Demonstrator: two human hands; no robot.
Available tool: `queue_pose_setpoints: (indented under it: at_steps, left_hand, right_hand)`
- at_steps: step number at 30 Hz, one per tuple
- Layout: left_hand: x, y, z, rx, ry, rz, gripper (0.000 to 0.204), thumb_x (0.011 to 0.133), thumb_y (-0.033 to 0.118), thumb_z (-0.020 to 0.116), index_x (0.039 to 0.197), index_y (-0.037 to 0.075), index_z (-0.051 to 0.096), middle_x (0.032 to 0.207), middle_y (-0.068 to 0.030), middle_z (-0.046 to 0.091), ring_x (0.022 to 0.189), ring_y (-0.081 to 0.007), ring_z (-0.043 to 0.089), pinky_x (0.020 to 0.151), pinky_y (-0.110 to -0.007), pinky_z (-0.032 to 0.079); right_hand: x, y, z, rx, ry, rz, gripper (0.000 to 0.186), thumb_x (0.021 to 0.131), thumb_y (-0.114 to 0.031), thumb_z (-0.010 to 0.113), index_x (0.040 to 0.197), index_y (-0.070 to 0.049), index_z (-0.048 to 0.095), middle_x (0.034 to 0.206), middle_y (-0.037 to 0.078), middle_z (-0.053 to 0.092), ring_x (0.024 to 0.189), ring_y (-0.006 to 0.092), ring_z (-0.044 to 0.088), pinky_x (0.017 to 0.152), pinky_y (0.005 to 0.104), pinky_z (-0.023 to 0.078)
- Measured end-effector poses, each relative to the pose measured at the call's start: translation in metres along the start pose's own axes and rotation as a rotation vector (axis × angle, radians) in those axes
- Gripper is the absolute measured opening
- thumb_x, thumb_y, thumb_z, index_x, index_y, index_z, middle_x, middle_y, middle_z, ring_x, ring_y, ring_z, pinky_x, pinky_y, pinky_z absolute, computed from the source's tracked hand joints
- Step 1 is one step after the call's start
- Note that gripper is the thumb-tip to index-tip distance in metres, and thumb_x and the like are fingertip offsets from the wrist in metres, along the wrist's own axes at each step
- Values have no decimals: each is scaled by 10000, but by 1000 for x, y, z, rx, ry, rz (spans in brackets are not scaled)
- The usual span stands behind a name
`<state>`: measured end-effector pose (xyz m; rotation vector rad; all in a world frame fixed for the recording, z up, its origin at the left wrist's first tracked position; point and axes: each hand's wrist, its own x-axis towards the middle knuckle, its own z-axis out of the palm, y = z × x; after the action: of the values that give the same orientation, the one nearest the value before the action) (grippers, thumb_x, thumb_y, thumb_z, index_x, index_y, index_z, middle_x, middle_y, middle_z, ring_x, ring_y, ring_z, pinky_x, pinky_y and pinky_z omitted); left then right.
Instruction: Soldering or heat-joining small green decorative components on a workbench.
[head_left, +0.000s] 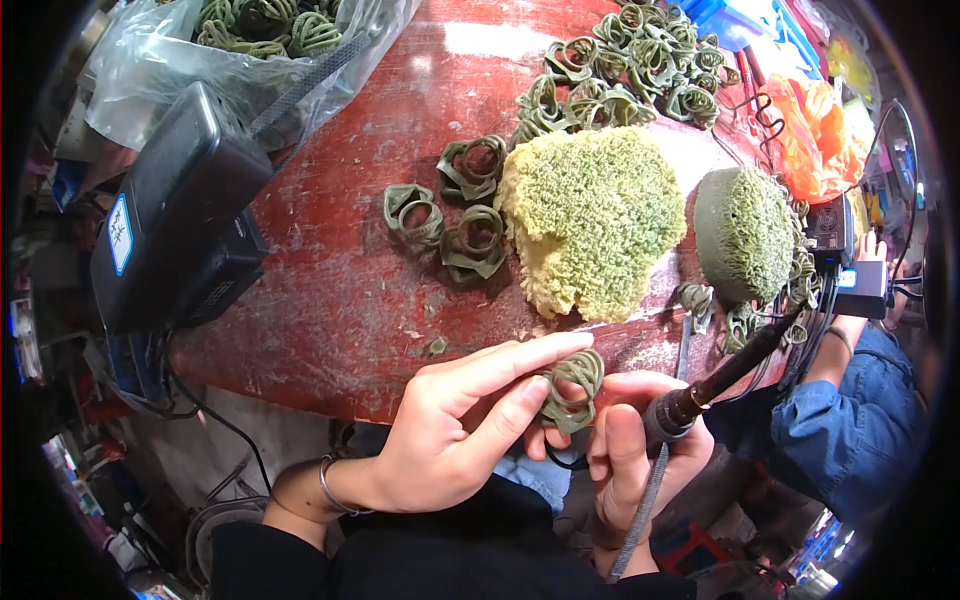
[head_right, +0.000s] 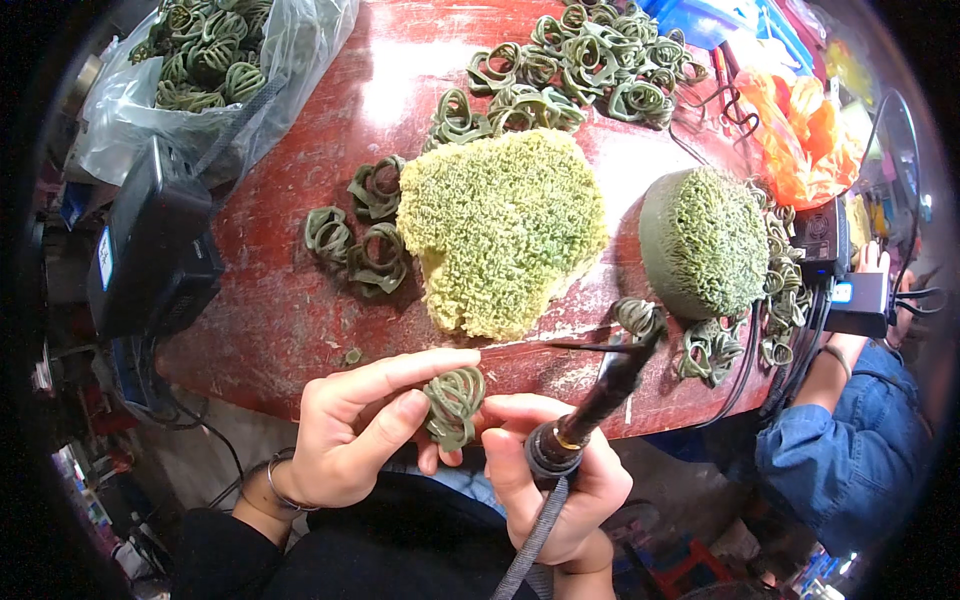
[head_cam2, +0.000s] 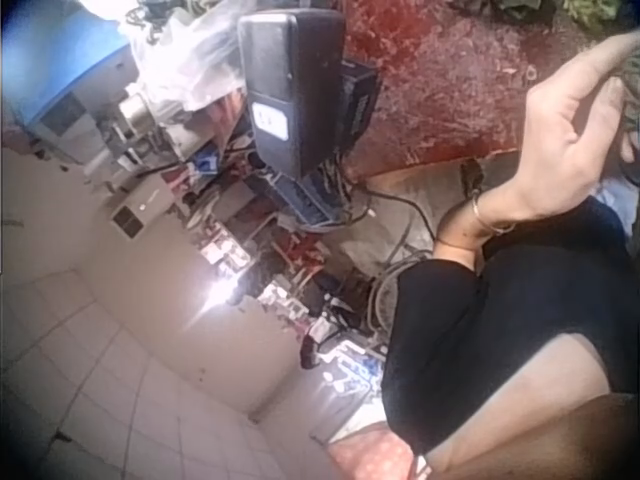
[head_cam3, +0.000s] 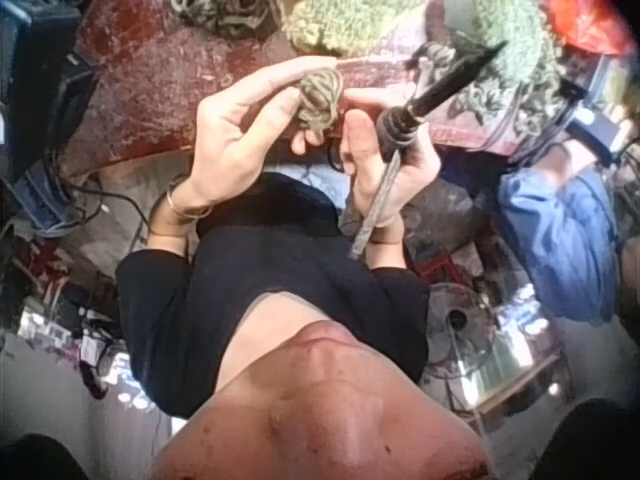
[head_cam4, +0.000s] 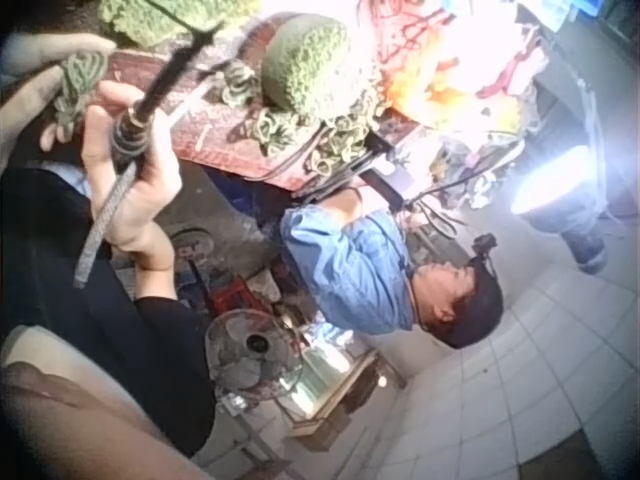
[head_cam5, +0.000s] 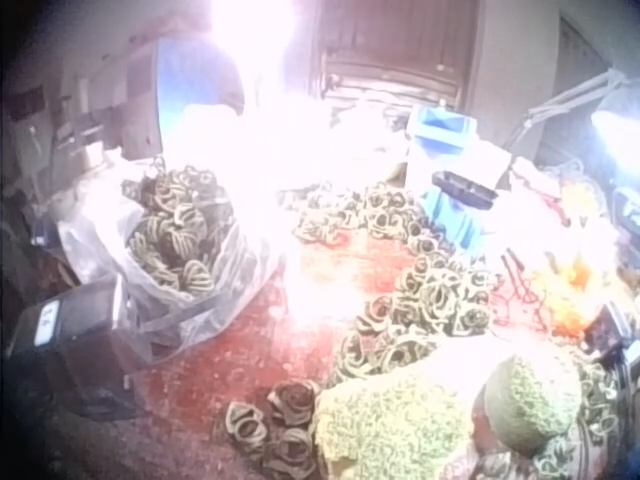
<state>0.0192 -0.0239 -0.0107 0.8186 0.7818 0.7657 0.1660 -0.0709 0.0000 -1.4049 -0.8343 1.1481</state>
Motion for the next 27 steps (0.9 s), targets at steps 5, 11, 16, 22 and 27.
queue_pose_setpoints:
  at_steps: [5, 11, 16, 22, 27]
  left_hand:
    - [4, 0, -1, -17, -94, 1, 317, 914, 20, 396, 1218, -4, 479, 994, -80, 512, 671, -80, 524, 574, -193, 442]
    - [2, -2, 2, -20, -102, -13, 333, 889, -18, 396, 1200, 15, 510, 973, -56, 488, 635, -56, 479, 535, -178, 396]
    - [0, 2, 3, 120, -59, 13, 330, 877, -15, 422, 1186, 24, 529, 957, -50, 507, 659, -57, 485, 559, -176, 400]
    - [1, 0, 0, 283, -47, 97, 325, 873, -8, 436, 1181, 28, 536, 987, -62, 532, 812, -110, 534, 709, -220, 432]
    - [0, 0, 9, 99, 30, 16, 350, 859, -31, 448, 1201, 16, 511, 1038, -81, 516, 859, -114, 540, 722, -225, 445]
  right_hand:
    - [-1, -3, -1, 91, -44, 21, 196, 809, 1, 604, 975, 84, 542, 798, 135, 618, 680, 145, 596, 590, 259, 491]
    - [-2, -1, 0, 71, -128, 7, 204, 795, 3, 623, 970, 79, 549, 787, 131, 629, 648, 143, 607, 560, 256, 498]
    - [-5, 3, -3, -36, -108, -19, 207, 773, 7, 647, 954, 68, 568, 782, 113, 636, 655, 112, 601, 586, 237, 489]
    - [-7, 2, -4, -69, -105, 40, 208, 766, 2, 655, 949, 60, 575, 786, 105, 641, 670, 96, 595, 592, 223, 474]
    - [-6, 6, 0, -24, -97, 14, 192, 769, 6, 649, 940, 53, 577, 772, 94, 637, 664, 86, 587, 583, 216, 468]
